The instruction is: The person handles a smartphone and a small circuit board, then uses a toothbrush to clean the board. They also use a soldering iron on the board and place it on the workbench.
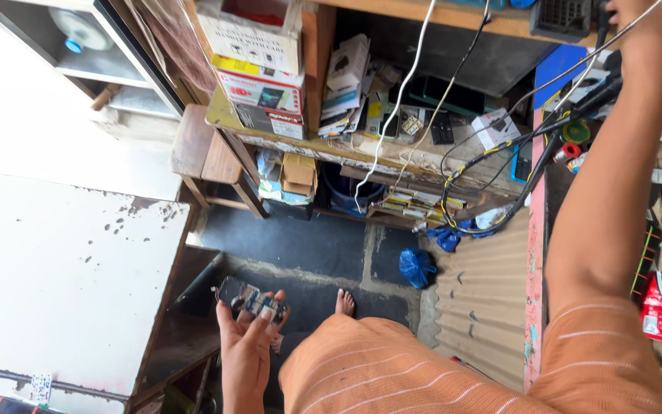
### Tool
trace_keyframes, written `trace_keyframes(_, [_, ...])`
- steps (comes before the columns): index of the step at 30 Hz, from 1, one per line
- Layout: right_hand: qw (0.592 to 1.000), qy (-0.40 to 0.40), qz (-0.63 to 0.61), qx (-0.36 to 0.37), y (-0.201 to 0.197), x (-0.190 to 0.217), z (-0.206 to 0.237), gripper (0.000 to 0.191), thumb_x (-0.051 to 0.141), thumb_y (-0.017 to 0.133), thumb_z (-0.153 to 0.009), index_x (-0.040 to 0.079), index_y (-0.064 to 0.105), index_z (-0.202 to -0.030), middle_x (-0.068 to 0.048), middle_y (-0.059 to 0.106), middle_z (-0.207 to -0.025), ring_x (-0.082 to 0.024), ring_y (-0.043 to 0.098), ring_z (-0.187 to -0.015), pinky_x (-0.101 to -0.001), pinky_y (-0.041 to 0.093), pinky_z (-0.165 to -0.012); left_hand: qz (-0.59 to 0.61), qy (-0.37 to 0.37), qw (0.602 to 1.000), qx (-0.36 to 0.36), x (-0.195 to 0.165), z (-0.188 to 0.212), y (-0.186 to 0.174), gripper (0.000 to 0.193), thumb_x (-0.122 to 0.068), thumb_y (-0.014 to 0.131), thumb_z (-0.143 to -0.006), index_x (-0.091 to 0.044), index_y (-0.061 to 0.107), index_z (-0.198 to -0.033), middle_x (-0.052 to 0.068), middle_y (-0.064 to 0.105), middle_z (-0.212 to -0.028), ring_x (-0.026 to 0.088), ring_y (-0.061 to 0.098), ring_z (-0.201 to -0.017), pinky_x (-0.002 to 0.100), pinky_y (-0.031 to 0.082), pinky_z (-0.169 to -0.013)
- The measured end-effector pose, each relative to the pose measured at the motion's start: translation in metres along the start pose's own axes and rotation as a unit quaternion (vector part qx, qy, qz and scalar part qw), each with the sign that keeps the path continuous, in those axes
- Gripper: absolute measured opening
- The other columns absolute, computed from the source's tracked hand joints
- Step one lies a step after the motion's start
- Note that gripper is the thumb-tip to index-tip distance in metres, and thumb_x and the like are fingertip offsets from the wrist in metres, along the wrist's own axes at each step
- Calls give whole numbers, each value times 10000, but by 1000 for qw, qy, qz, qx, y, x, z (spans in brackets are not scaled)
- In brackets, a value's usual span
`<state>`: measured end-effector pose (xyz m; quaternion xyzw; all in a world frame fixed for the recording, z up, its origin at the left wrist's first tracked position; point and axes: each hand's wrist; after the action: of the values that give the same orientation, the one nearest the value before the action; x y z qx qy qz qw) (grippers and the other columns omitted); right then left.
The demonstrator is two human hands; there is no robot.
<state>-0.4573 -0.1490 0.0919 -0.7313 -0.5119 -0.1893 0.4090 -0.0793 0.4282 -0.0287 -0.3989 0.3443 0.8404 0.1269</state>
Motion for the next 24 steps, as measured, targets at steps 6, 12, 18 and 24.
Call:
trace_keyframes(6, [960, -104, 258, -7, 7, 17, -29, 210, 125, 634, -1082, 6, 705, -924, -71, 709, -794, -159, 676, -733, -308, 517, -663, -9, 5, 1000, -15, 8, 3, -19, 606, 103, 538, -896, -126, 349, -1424, 238, 657, -1229, 324, 678, -1157, 407, 586, -897])
trace_keyframes(12, [976, -204, 71, -18, 5, 35, -21, 187, 45, 592, -1165, -98, 692, -1096, -129, 724, -943, -185, 731, -894, -298, 571, -780, -33, 11, 999, -2, 2, -7, -14, 588, 82, 552, -908, -135, 378, -1425, 253, 686, -1250, 278, 681, -1112, 364, 581, -861])
trace_keyframes(18, [952, -77, -255, -153, -24, 60, 60, 206, 112, 670, -1133, -58, 581, -1206, -89, 536, -919, -172, 505, -731, -297, 421, -670, -57, 18, 998, 32, -10, -25, 11, 541, 82, 556, -904, -112, 388, -1380, 249, 701, -1235, 277, 707, -1122, 364, 604, -861])
trace_keyframes(24, [773, 31, -611, -170, 19, 126, 269, 433, 421, 572, -1097, 80, 634, -1356, -65, 668, -889, -168, 565, -697, -281, 458, -584, -59, 20, 998, 33, -11, -41, 37, 495, 49, 527, -942, -84, 400, -1402, 279, 708, -1197, 306, 713, -1097, 382, 601, -829])
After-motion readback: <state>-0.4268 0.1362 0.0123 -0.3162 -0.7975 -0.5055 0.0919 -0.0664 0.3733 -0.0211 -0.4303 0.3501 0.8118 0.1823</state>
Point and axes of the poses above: each hand's wrist, its own z-axis away from the middle knuckle, its own y-axis out of the palm, x = y × z
